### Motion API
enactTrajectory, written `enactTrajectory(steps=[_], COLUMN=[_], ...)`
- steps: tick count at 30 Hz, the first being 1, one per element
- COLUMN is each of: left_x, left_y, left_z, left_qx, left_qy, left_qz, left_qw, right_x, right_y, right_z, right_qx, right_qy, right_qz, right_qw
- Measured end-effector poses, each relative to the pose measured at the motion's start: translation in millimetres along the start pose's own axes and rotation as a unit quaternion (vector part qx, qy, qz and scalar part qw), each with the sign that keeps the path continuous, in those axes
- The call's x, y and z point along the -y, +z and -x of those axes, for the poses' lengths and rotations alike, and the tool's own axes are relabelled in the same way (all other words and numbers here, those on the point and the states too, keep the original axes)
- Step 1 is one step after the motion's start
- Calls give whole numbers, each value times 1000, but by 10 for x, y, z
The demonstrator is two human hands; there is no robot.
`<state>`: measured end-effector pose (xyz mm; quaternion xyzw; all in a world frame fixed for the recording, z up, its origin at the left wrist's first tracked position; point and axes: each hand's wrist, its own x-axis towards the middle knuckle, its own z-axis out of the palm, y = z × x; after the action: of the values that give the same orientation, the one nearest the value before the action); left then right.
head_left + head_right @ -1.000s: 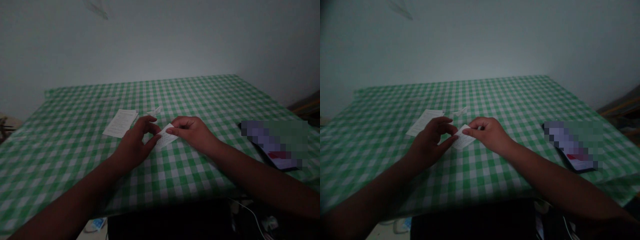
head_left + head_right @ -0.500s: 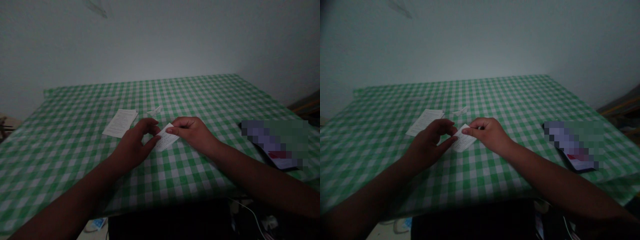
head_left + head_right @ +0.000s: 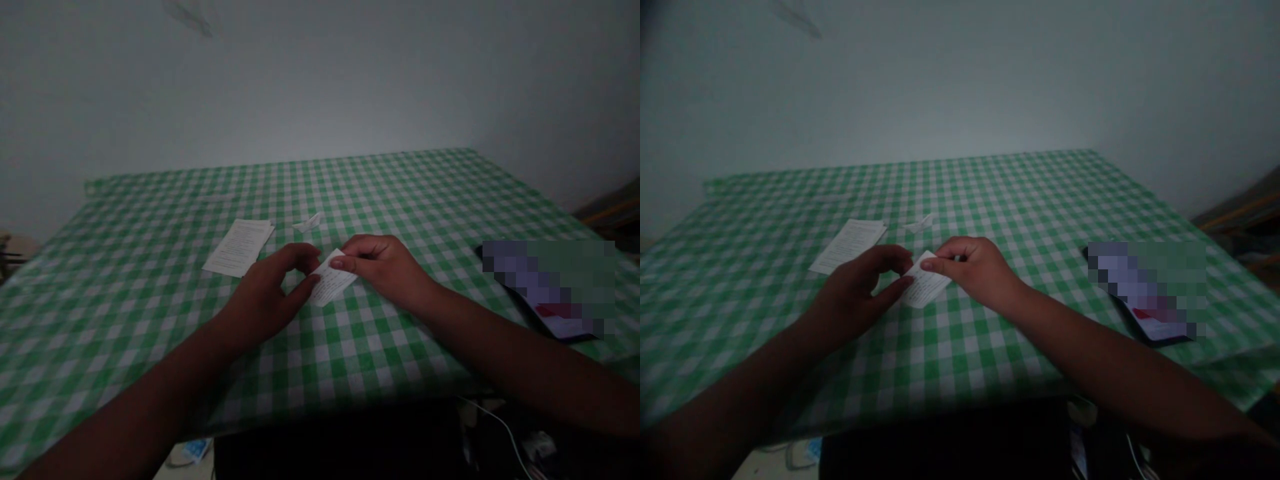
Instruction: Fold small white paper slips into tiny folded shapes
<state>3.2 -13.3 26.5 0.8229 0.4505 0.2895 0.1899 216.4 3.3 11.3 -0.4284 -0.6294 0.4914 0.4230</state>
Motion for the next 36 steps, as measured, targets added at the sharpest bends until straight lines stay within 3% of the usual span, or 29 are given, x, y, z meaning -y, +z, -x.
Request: enactTrajectory(steps=[10,20,36], left_x=[-31,-40,-63], left_y=[-17,16,-4], left_z=[15,6,-10], left_qx=[13,15,18], left_qy=[37,-12,-14], left_qz=[13,23,47], left_qw=[999,1000,999], right_x=[-21,-20,-6], right_y=[28,63,63], right_z=[13,50,38], right_qx=[-1,18,40], right_qy=[-32,-49,-44], right_qz=[9,16,-23], right_qw=[999,999,998])
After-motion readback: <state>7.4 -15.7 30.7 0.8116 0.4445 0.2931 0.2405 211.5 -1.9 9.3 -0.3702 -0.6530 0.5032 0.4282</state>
